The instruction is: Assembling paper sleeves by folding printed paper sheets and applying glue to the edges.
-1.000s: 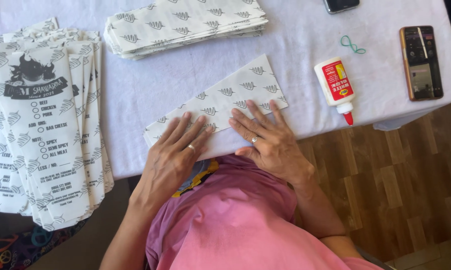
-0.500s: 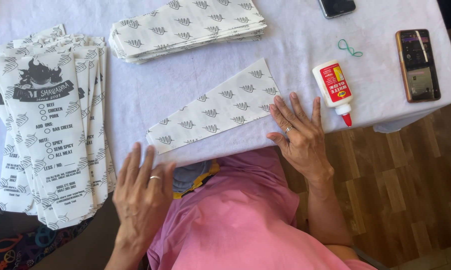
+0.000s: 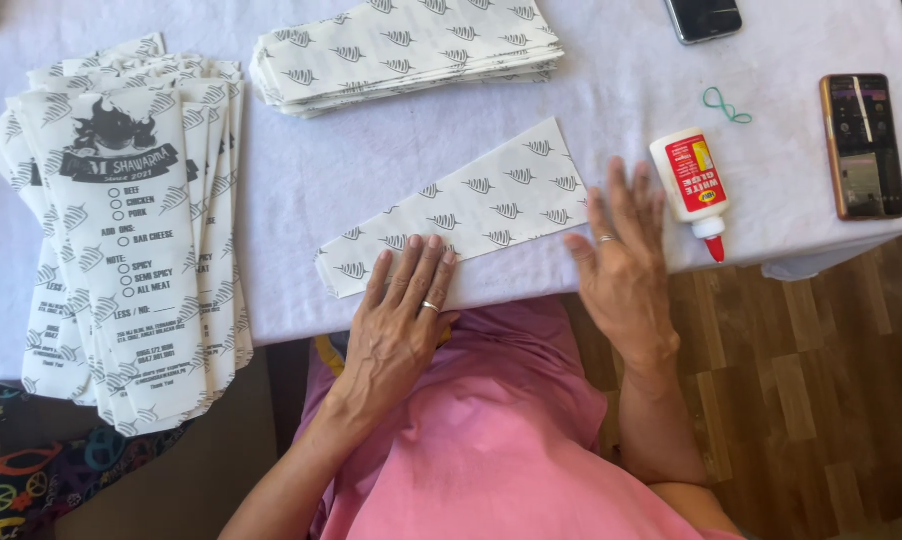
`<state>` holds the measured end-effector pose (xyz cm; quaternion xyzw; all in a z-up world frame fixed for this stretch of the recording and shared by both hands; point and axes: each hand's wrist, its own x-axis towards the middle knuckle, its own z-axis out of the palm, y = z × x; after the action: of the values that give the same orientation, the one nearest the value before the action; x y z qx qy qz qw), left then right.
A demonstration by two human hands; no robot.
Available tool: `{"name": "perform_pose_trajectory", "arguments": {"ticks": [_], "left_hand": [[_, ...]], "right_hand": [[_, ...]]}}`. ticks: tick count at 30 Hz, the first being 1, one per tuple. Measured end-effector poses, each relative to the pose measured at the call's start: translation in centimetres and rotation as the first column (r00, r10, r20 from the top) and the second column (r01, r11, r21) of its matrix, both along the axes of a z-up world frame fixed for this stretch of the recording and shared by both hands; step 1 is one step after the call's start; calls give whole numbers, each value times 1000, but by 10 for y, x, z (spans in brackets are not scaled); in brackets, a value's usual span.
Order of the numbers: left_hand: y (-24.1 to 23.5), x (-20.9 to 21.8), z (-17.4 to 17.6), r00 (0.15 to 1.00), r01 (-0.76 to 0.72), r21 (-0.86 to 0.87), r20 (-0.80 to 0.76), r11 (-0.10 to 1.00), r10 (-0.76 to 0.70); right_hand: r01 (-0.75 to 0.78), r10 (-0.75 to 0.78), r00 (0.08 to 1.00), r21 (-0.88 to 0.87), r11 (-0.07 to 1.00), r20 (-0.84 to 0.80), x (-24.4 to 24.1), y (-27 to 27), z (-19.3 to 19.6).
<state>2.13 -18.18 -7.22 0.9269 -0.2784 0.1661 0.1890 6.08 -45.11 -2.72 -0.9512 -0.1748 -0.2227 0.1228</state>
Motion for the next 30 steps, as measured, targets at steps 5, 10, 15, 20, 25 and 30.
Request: {"name": "perform_pose_trajectory", "arguments": {"ticks": [5, 10, 15, 20, 25, 30], "left_hand": [[3, 2, -6, 1000, 12, 15, 18, 1000, -12], [2, 4, -11, 1000, 16, -9, 20, 1000, -16], [6, 0, 11, 999, 32, 88, 12, 996, -33], [17, -15, 35, 993, 67, -25, 94, 997, -65], [69, -18, 54, 997, -73, -386, -62, 920, 53], [164, -20, 64, 704, -657, -306, 79, 689, 706]], "right_hand": [[-251, 246, 962, -34, 967, -118, 16, 45, -3], [-329, 306, 937, -133, 935, -166, 56, 35, -14], [25, -168, 906, -347, 937, -389, 101, -3, 0], [-87, 109, 989, -211, 974, 95, 130, 6, 11], [-308, 311, 950, -125, 943, 7, 173, 35, 11], [-381, 375, 923, -75, 921, -80, 197, 38, -13]]}}
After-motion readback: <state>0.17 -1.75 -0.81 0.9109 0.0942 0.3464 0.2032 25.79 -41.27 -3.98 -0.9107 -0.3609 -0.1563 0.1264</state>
